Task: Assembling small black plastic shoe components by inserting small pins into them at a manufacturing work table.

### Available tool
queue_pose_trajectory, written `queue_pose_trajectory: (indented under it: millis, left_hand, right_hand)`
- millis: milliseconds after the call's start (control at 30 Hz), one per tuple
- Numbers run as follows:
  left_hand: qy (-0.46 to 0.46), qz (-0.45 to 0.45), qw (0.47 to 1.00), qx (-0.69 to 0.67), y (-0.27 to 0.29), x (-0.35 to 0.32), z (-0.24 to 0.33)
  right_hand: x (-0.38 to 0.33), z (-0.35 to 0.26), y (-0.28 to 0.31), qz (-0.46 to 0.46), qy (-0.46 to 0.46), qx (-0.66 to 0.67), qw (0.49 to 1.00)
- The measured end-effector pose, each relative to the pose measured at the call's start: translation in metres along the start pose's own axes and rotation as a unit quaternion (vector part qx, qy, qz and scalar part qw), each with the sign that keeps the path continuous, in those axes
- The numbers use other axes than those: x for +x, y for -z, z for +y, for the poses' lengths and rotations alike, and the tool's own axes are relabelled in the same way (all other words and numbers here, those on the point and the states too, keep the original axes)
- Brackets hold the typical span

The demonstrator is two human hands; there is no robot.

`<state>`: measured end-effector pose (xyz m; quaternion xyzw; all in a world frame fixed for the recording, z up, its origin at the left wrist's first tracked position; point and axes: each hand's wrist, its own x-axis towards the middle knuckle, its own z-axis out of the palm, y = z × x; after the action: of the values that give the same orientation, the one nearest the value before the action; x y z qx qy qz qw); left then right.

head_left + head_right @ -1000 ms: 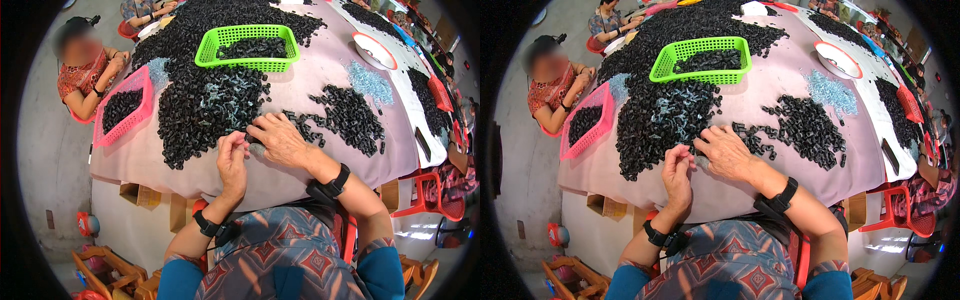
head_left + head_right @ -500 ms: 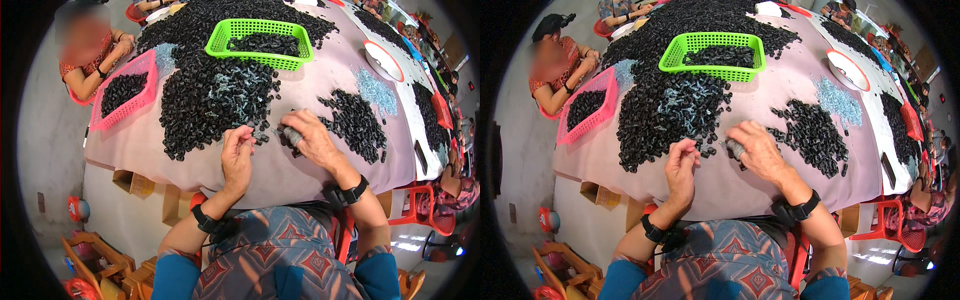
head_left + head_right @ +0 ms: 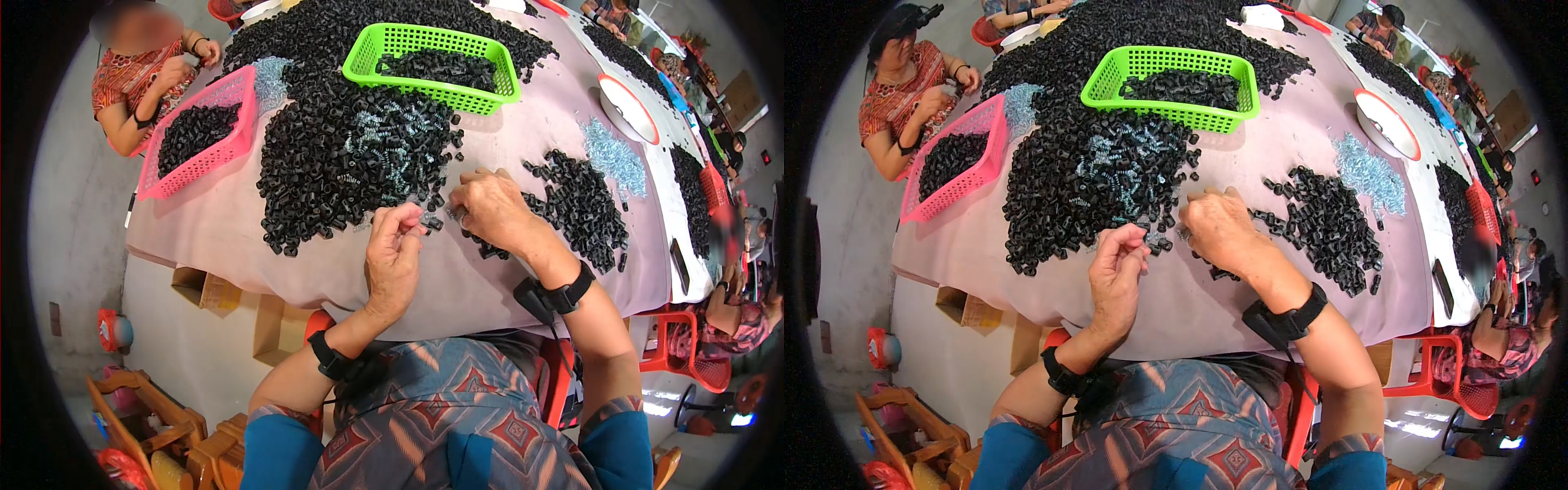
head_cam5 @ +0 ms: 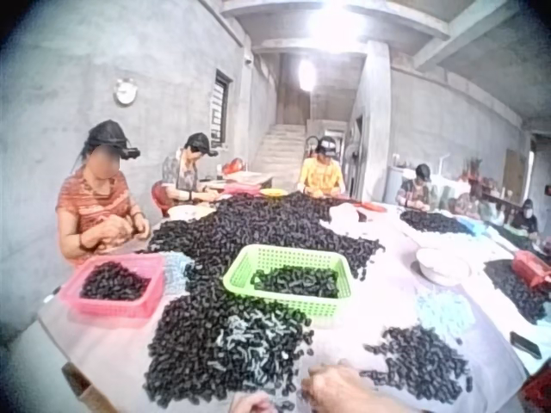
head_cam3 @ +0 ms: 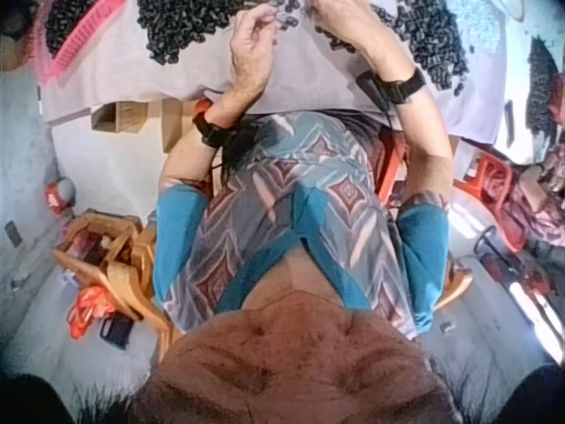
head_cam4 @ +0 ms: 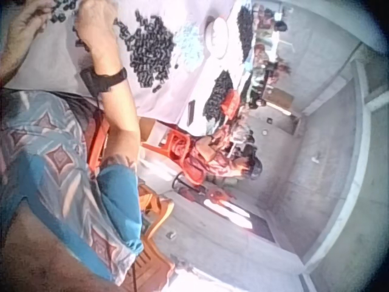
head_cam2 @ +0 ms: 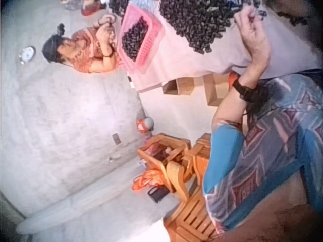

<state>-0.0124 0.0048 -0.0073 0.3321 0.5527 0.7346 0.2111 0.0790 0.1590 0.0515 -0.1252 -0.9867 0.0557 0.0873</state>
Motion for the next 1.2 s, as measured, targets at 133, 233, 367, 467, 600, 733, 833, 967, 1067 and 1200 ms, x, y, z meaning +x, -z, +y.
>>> queue_pose_trajectory:
  millis: [133,233,367,467,600,733,833,967,1067,1200]
  left_hand:
    - [0.004,0.003,1.0,0.004,-0.001,-0.001,-0.001]
    - [0.005,-0.003,1.0,-0.009,-0.002,-0.001,-0.001]
    - [0.023,-0.004,1.0,-0.005,-0.002,-0.003,-0.001]
    - [0.02,-0.003,1.0,-0.02,-0.002,-0.003,-0.004]
    - [0.029,0.002,0.999,-0.018,-0.002,-0.003,-0.001]
    - [0.045,0.002,0.999,-0.024,-0.001,-0.005,-0.001]
    - [0.034,-0.004,0.999,-0.016,-0.003,-0.004,0.001]
    - [0.053,0.005,0.998,-0.027,-0.003,-0.006,0.002]
    - [0.052,-0.018,0.999,-0.005,-0.005,-0.005,0.001]
    - [0.05,-0.014,0.999,-0.004,-0.002,-0.005,0.004]
  right_hand:
    - [0.012,-0.009,0.0,-0.061,-0.058,-0.039,0.996]
    - [0.009,-0.001,-0.003,-0.051,-0.042,-0.029,0.997]
    - [0.002,0.001,-0.008,-0.001,0.006,0.006,1.0]
    - [0.001,0.003,-0.005,0.056,-0.018,0.123,0.991]
    - [-0.014,0.016,0.011,0.136,-0.115,0.322,0.93]
    - [-0.047,0.058,0.03,0.143,-0.193,0.402,0.883]
    - [-0.074,0.107,0.051,0.081,-0.29,0.443,0.845]
    - [-0.089,0.179,0.089,0.064,-0.427,0.32,0.843]
    - [-0.101,0.288,0.139,0.263,-0.432,0.3,0.809]
    - [-0.087,0.302,0.167,0.359,-0.523,0.384,0.671]
